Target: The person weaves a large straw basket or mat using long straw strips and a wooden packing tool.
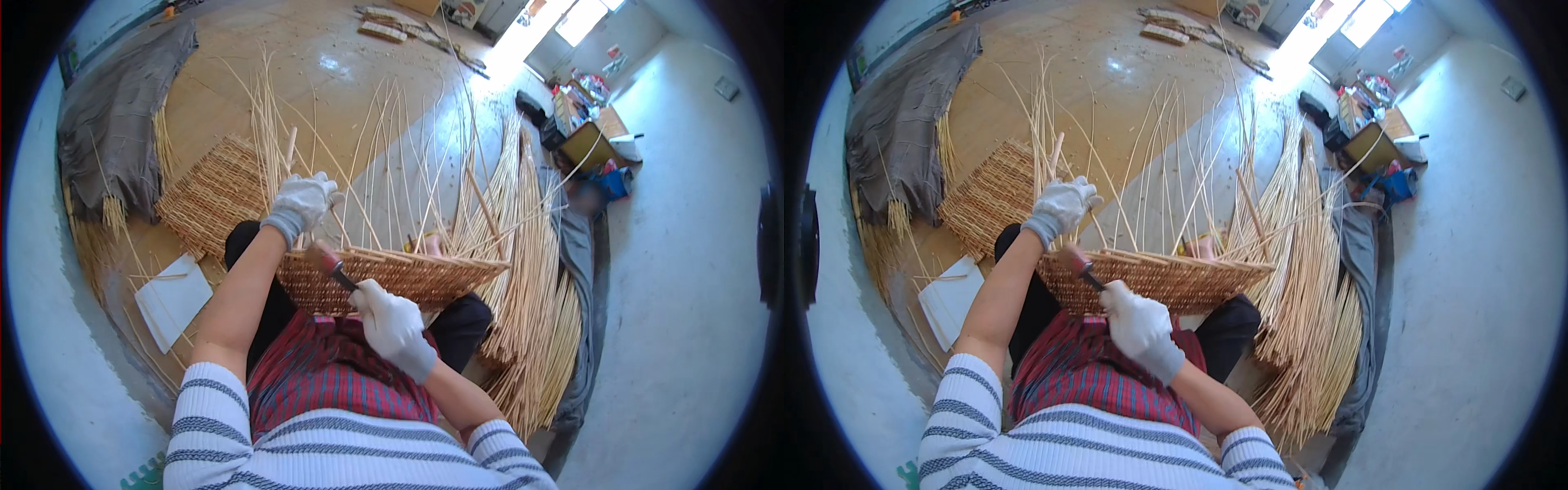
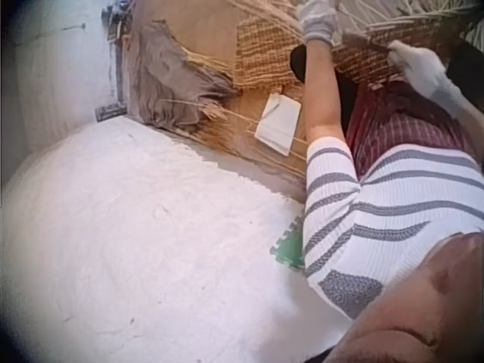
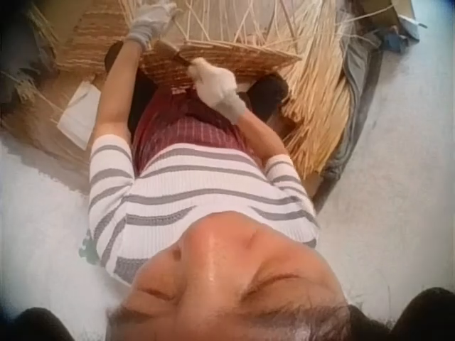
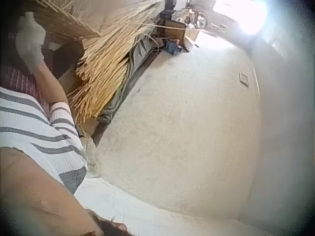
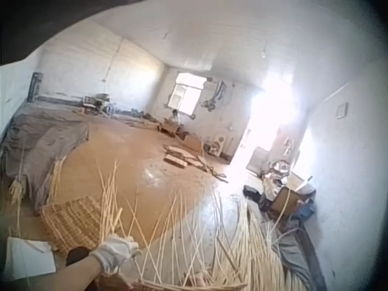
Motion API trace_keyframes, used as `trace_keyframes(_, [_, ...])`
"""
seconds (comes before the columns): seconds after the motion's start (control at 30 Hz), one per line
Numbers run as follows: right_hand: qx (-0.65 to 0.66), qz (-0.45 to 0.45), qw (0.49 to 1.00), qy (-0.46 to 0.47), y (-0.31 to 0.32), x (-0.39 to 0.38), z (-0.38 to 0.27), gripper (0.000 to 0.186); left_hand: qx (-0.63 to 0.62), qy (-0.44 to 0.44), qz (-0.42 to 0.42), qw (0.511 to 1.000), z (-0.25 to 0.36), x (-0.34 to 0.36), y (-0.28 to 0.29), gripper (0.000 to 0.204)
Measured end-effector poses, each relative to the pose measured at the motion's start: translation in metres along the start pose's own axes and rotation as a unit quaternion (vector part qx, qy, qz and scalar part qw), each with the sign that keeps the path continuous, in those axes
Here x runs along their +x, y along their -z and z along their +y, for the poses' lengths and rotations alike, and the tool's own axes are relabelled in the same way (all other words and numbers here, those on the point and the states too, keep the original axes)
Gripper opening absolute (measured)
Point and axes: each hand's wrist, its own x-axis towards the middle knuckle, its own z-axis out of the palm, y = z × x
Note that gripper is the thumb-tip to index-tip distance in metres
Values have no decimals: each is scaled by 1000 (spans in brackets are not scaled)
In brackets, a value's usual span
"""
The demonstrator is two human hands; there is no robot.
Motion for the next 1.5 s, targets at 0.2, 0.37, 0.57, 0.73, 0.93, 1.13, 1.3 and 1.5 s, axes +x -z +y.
trace_keyframes(0.2, [4, 314, 949, -36, 35, -32, 55, 19, -3, -12, 14, 1000, 13, 0, 23, 37])
trace_keyframes(0.37, [-97, 41, 994, 19, 36, 13, 13, 10, -10, -9, -2, 1000, 1, 5, 10, 36])
trace_keyframes(0.57, [-77, 240, 947, 201, 65, -16, 62, 17, -4, -23, -3, 1000, 24, 1, 25, 26])
trace_keyframes(0.73, [-205, 46, 973, 98, 92, 14, -12, 7, 31, -20, -19, 999, -2, -5, 13, 27])
trace_keyframes(0.93, [-104, 269, 938, 192, 26, -4, 93, 17, 9, -32, 0, 999, 19, -5, 19, 29])
trace_keyframes(1.13, [99, 127, 985, 62, 74, 16, 64, 12, -46, -58, -59, 996, 23, -20, 38, 34])
trace_keyframes(1.3, [277, 175, 942, -78, 76, 4, 120, 12, -62, -186, -62, 979, 44, -39, 27, 27])
trace_keyframes(1.5, [-187, 37, 981, 47, 43, 16, 133, 26, -56, -170, -113, 977, 94, -71, 31, 48])
